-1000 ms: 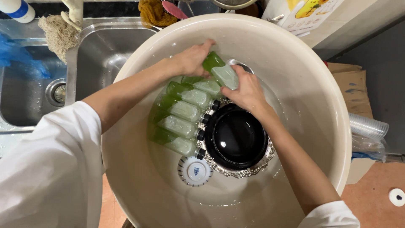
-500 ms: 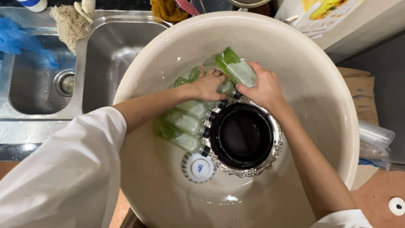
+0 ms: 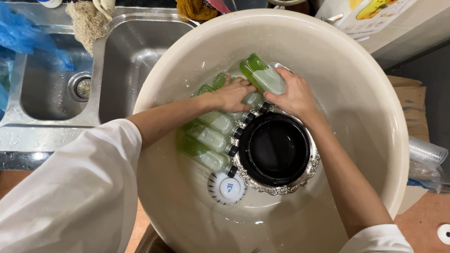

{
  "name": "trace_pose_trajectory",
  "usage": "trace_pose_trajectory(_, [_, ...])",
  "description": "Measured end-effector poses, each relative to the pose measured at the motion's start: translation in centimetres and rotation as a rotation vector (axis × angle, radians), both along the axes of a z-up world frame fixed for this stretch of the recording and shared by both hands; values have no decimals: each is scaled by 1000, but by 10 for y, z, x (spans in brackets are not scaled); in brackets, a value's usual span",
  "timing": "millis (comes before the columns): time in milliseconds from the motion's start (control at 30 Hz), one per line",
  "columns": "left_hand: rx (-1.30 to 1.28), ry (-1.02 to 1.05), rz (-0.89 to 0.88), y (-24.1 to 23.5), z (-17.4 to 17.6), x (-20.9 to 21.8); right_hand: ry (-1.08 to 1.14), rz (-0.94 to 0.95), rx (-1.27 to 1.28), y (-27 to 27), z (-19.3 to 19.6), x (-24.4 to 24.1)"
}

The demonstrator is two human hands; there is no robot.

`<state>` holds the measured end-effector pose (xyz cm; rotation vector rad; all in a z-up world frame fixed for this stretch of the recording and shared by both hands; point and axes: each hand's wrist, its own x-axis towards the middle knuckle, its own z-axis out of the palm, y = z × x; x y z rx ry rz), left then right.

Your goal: The person washes plastic bottles in a large basin of soapy water set in a sink, holding each bottle under the water and rubbing its surfaces by hand. The person briefly arranges the bottles on the counter, then returns them to the basin and scoops water over them with a metal cup.

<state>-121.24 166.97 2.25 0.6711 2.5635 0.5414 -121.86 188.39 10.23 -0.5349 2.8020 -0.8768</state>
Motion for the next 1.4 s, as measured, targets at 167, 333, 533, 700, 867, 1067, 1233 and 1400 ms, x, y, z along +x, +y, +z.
trace_pose_trajectory(167, [173, 31, 53, -8, -13, 4, 77, 48, -57, 2, -18, -6])
trace_pose_trajectory(333, [142, 81, 198, -2, 7, 20, 90, 41, -46, 4, -30, -12])
trace_pose_trajectory(533, [173, 186, 253, 0, 17, 31, 36, 61, -77, -2, -27, -12])
trace_pose_trajectory(700, [284, 202, 323, 0, 11, 42, 78, 90, -93, -9, -28, -13])
trace_pose_trajectory(867, [319, 244, 311, -1, 9, 45, 76, 107, -86, -13, -30, -13])
trace_pose_trajectory(1067, [320, 242, 328, 2, 7, 47, 73, 108, -123, -13, -35, -14])
trace_pose_trajectory(1233, [328, 182, 362, 3, 12, 49, 152, 97, -54, -11, -41, -15])
trace_pose_trajectory(1400, [300, 201, 346, 1, 11, 44, 147, 75, 0, -11, -43, -16])
